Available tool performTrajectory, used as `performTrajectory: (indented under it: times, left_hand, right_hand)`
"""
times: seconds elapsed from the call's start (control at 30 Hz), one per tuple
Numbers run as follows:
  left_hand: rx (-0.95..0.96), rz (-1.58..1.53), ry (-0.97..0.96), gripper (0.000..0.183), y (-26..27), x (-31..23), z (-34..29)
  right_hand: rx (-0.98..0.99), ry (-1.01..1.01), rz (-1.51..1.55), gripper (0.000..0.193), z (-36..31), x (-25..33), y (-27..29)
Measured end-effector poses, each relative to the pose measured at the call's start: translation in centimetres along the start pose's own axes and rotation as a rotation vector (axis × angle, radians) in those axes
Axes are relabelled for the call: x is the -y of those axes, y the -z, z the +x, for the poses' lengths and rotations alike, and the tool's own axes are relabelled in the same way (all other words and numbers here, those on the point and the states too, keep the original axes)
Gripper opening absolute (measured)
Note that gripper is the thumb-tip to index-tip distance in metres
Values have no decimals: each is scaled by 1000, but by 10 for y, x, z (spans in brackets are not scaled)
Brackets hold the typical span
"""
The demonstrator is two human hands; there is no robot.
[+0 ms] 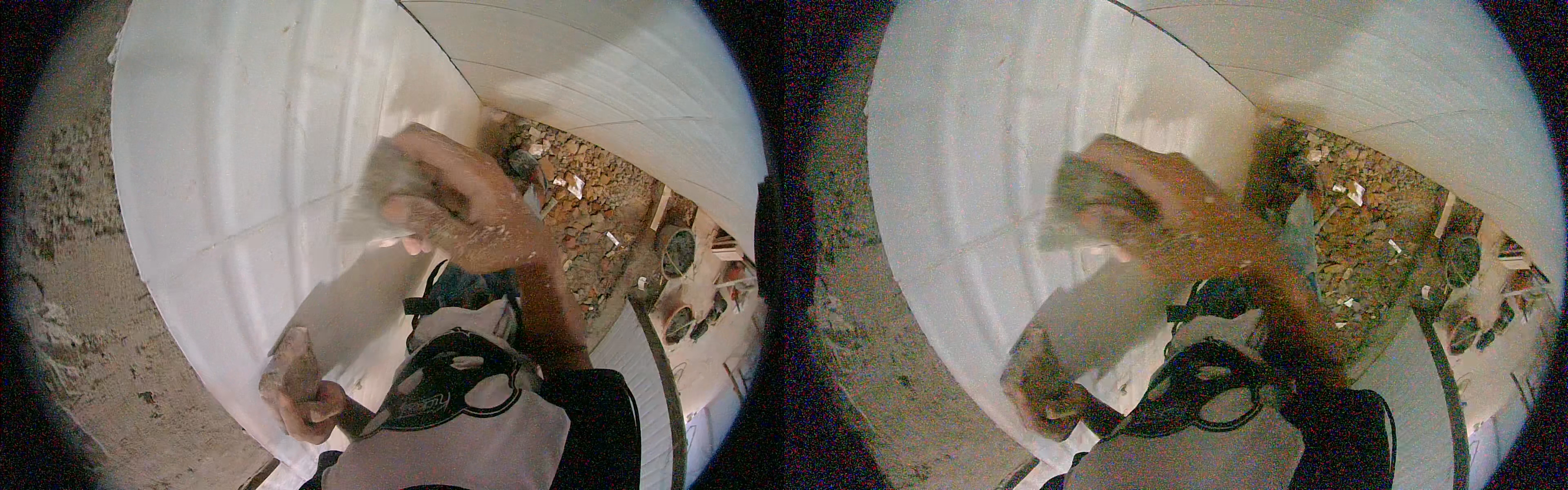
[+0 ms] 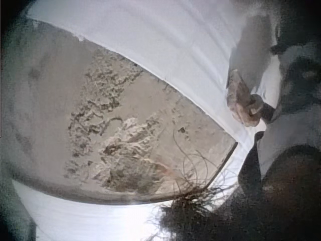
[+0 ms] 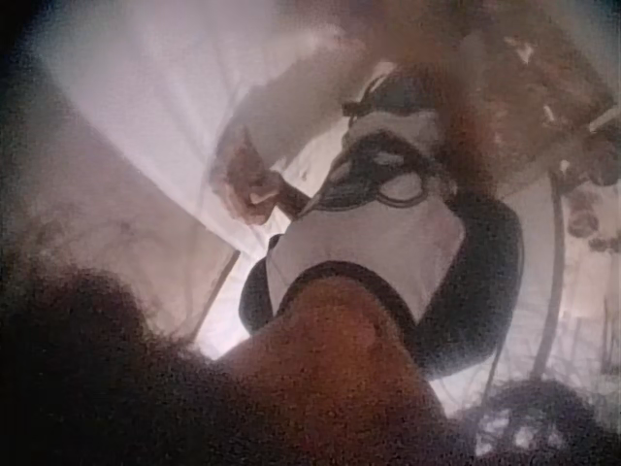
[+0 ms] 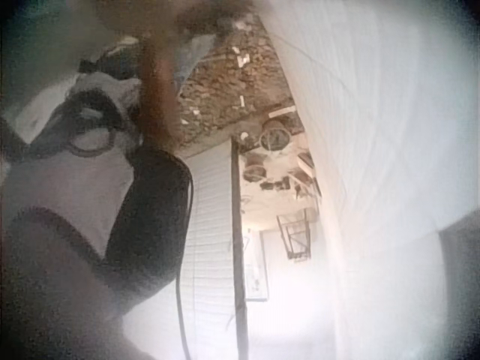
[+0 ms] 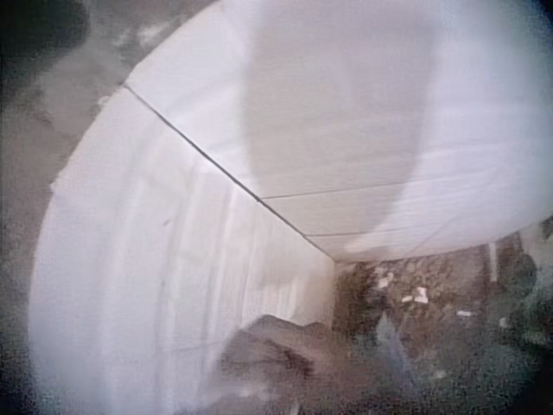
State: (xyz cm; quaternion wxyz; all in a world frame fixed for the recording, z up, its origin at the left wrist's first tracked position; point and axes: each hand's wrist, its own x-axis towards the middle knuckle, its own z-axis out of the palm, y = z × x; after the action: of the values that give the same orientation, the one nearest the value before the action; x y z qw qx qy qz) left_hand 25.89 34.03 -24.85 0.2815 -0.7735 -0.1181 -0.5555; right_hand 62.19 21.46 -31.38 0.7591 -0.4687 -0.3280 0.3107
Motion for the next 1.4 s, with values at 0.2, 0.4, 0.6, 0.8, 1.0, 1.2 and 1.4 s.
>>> performTrajectory:
  times: [0.2,0.4,0.6,0.8,1.0,1.2,1.4]
  left_hand:
    - [-25,13,29,43,3,2,1]
    - [-47,56,54,43,18,4,4]
    - [-72,108,104,43,20,-6,22]
    - [-42,134,3,59,67,58,-13]
    - [-100,77,-57,55,55,64,-20]
    - [-103,54,-86,51,77,78,-20]
    - [-166,95,-30,37,27,28,15]
  right_hand:
    - [55,-365,-113,32,-39,-91,-11]
    - [161,-244,-203,37,-26,-122,-28]
    - [65,-127,-231,37,-18,-110,-34]
    - [11,-50,-266,26,-22,-116,-33]
    - [38,56,-367,24,-18,-120,-34]
    - [-22,46,-355,22,-14,-105,-42]
    - [-33,41,-359,21,-12,-109,-30]
